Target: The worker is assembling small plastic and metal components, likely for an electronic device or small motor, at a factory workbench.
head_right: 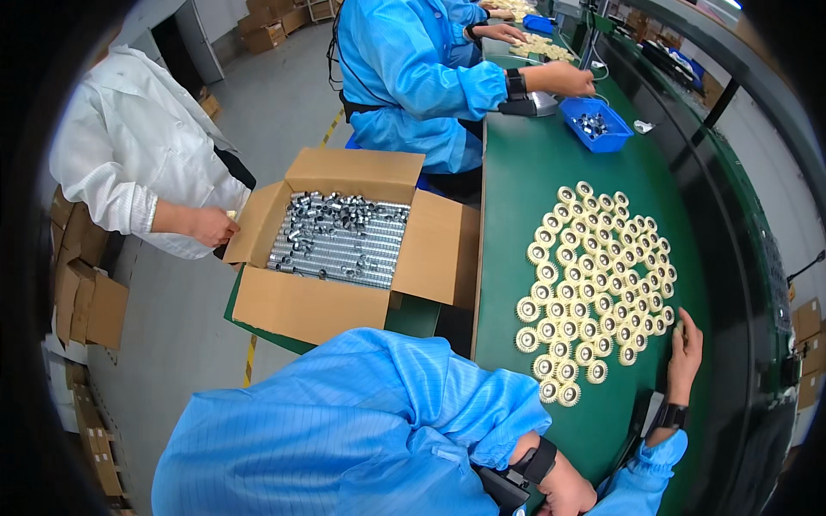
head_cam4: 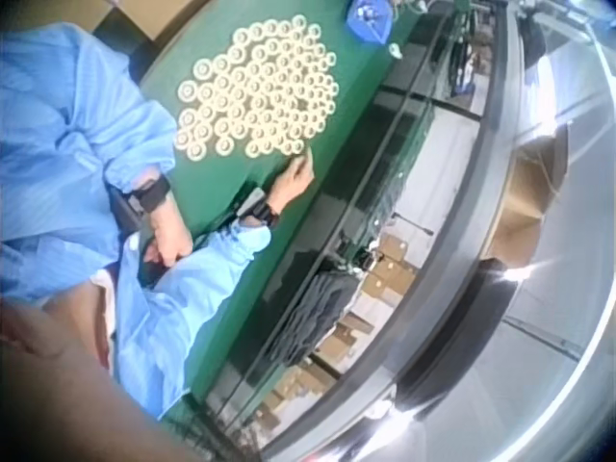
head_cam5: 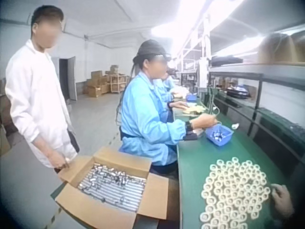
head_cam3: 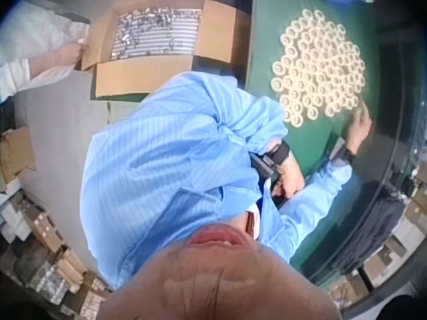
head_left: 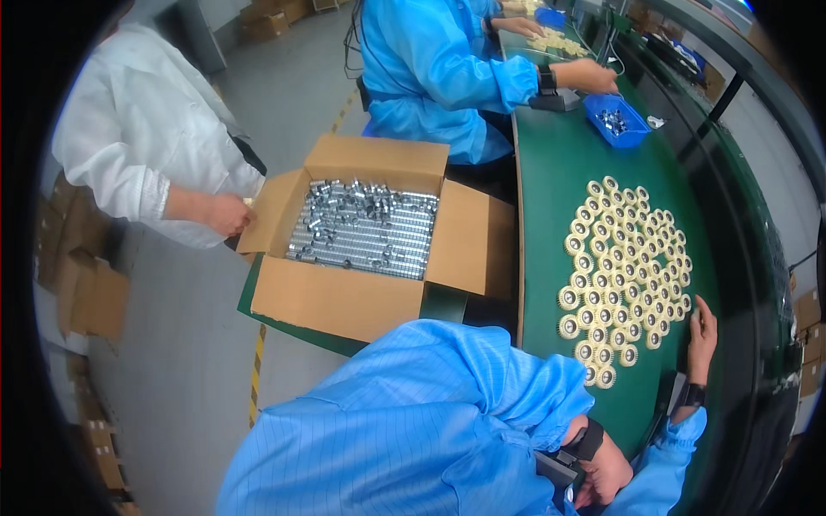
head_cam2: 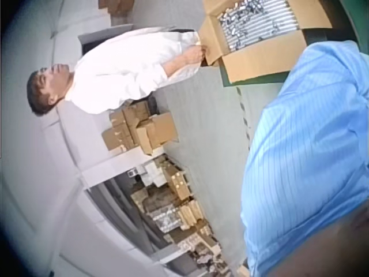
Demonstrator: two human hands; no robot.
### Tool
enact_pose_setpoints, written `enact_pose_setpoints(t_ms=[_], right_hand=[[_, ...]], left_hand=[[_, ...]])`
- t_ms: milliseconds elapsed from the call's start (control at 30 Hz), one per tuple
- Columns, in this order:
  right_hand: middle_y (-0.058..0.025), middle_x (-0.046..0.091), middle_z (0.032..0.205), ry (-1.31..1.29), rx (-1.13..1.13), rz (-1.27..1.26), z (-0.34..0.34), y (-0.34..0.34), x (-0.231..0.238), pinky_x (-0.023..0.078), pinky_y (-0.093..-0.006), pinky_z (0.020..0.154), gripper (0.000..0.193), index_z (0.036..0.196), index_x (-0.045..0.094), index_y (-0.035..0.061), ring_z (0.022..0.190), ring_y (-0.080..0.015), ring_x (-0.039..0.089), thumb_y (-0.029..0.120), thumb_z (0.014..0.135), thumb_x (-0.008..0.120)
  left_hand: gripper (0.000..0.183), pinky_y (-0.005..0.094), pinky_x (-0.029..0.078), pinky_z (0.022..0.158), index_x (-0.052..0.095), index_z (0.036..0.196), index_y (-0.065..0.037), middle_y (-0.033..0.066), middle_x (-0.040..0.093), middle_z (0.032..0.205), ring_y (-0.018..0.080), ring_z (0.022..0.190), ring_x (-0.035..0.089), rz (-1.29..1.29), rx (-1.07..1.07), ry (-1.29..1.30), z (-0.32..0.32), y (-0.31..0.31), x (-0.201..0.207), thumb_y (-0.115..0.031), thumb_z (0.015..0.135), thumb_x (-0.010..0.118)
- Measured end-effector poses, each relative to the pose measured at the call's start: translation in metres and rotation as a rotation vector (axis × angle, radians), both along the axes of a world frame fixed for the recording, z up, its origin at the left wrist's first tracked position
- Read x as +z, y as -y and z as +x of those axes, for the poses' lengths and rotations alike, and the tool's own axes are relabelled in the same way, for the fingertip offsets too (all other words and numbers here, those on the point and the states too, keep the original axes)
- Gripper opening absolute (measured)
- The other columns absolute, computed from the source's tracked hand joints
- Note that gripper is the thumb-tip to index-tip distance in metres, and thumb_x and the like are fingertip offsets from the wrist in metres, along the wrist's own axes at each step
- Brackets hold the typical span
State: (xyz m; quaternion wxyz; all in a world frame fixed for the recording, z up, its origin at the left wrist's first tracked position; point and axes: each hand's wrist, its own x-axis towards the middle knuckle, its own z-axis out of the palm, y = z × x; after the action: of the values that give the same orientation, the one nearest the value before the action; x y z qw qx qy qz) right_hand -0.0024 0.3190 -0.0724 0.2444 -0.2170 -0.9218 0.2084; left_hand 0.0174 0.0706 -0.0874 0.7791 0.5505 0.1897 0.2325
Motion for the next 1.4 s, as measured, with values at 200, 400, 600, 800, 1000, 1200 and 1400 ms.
enact_pose_setpoints(t_ms=[200, 400, 600, 800, 1000, 1200, 1400], right_hand=[[-0.0067, 0.052, 0.131, -0.333, -0.096, -0.457, 0.057, 0.029, -0.004, 0.036, -0.0261, 0.1, 0.039, 0.132, 0.049, -0.0004, 0.116, -0.0143, 0.05, 0.011, 0.095, 0.052], [-0.0088, 0.052, 0.131, -0.311, -0.113, -0.518, 0.099, 0.071, -0.003, 0.034, -0.0283, 0.102, 0.04, 0.132, 0.048, -0.0022, 0.118, -0.0158, 0.048, 0.012, 0.095, 0.053], [-0.0079, 0.052, 0.127, -0.33, -0.053, -0.465, 0.154, 0.056, -0.031, 0.034, -0.0283, 0.102, 0.041, 0.13, 0.049, -0.0036, 0.116, -0.0152, 0.049, 0.013, 0.093, 0.056], [-0.0026, 0.054, 0.109, -0.294, -0.098, -0.435, 0.146, 0.097, -0.009, 0.041, -0.0237, 0.087, 0.037, 0.121, 0.056, -0.0005, 0.096, -0.0107, 0.051, 0.004, 0.084, 0.06], [-0.0043, 0.055, 0.106, -0.297, -0.153, -0.368, 0.18, 0.119, -0.003, 0.044, -0.0265, 0.083, 0.036, 0.115, 0.058, -0.0006, 0.092, -0.0134, 0.053, 0.004, 0.08, 0.062], [-0.0063, 0.056, 0.085, -0.338, -0.216, -0.291, 0.178, 0.141, 0.018, 0.045, -0.0255, 0.065, 0.028, 0.1, 0.062, 0.0012, 0.07, -0.0138, 0.053, 0.006, 0.073, 0.068], [-0.0065, 0.055, 0.082, -0.313, -0.291, -0.222, 0.207, 0.145, 0.017, 0.048, -0.0271, 0.061, 0.03, 0.098, 0.064, 0.0026, 0.067, -0.0149, 0.056, 0.011, 0.07, 0.073]], left_hand=[[0.023, 0.0353, 0.057, 0.061, 0.062, 0.091, 0.009, 0.021, 0.067, 0.079, 0.0272, 0.069, 0.069, 0.1, -0.091, -0.121, -0.011, -0.011, 0.016, -0.013, 0.084, 0.059], [0.024, 0.0282, 0.054, 0.067, 0.063, 0.098, 0.004, 0.0132, 0.068, 0.083, 0.0205, 0.073, 0.069, 0.484, 0.245, 0.155, -0.1, 0.072, 0.092, -0.019, 0.091, 0.057], [0.023, 0.0254, 0.053, 0.074, 0.061, 0.103, 0.003, 0.0085, 0.065, 0.09, 0.0111, 0.085, 0.064, 0.333, 1.526, -0.182, -0.22, 0.208, 0.073, -0.017, 0.095, 0.053], [0.038, 0.0467, 0.049, 0.079, 0.065, 0.09, 0.006, 0.0257, 0.064, 0.092, 0.0425, 0.09, 0.061, -0.125, 1.432, -1.798, -0.263, 0.306, -0.051, -0.031, 0.08, 0.062], [0.038, 0.0408, 0.05, 0.074, 0.064, 0.094, 0.002, 0.0189, 0.065, 0.087, 0.0373, 0.084, 0.062, 0.375, 1.026, -1.411, -0.202, 0.223, 0.064, -0.035, 0.089, 0.059], [0.032, 0.036, 0.05, 0.076, 0.057, 0.105, 0.002, 0.0165, 0.062, 0.091, 0.0278, 0.086, 0.064, 0.645, 0.332, -0.628, -0.101, 0.133, 0.145, -0.029, 0.095, 0.054], [0.035, 0.0377, 0.049, 0.071, 0.055, 0.099, 0.002, 0.0154, 0.062, 0.085, 0.0324, 0.08, 0.063, 0.965, -0.034, -0.7, -0.002, 0.041, 0.108, -0.032, 0.092, 0.056]])
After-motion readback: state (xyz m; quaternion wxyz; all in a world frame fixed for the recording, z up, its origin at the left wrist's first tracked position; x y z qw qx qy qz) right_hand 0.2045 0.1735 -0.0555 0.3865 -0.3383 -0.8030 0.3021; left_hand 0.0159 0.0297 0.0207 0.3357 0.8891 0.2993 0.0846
